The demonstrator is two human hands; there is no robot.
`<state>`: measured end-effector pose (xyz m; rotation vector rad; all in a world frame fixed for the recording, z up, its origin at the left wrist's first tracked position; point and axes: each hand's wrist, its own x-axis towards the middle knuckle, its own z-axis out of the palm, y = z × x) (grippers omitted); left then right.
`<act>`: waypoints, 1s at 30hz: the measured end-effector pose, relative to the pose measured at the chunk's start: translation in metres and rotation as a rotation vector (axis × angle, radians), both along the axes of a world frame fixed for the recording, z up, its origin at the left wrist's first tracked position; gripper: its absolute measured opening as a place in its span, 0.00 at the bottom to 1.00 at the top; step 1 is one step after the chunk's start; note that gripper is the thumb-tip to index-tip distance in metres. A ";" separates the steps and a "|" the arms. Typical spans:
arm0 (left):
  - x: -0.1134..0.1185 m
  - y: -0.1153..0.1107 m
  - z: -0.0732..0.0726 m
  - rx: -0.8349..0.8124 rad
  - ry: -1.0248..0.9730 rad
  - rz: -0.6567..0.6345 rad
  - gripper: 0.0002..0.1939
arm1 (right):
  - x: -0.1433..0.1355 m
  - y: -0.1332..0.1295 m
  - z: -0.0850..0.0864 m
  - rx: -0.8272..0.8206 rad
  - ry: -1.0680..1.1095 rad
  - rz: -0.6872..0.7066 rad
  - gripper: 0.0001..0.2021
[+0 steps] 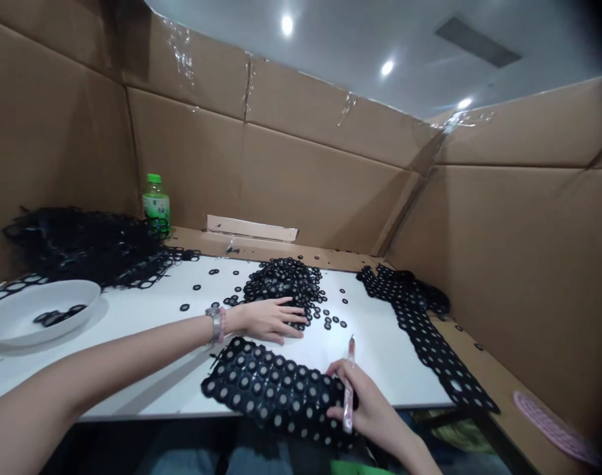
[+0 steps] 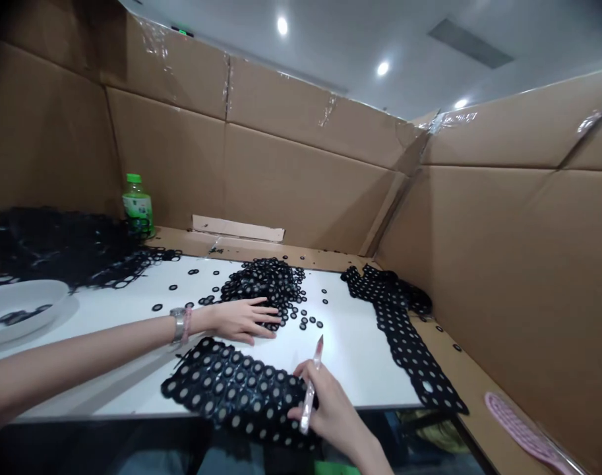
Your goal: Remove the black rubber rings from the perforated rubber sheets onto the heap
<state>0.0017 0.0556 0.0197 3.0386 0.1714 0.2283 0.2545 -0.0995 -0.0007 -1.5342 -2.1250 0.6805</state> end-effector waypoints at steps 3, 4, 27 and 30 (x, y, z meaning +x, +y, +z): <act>0.007 0.009 0.000 0.147 -0.025 0.015 0.21 | -0.001 -0.001 -0.002 -0.016 0.042 0.010 0.17; 0.009 0.012 0.000 0.180 -0.029 0.035 0.22 | -0.001 0.000 -0.001 -0.026 0.057 0.014 0.17; 0.018 0.078 0.023 0.205 0.031 0.292 0.34 | 0.020 0.071 0.038 0.093 0.047 0.167 0.13; 0.016 0.081 0.029 0.187 0.031 0.206 0.31 | 0.023 0.070 0.041 0.001 0.066 0.196 0.13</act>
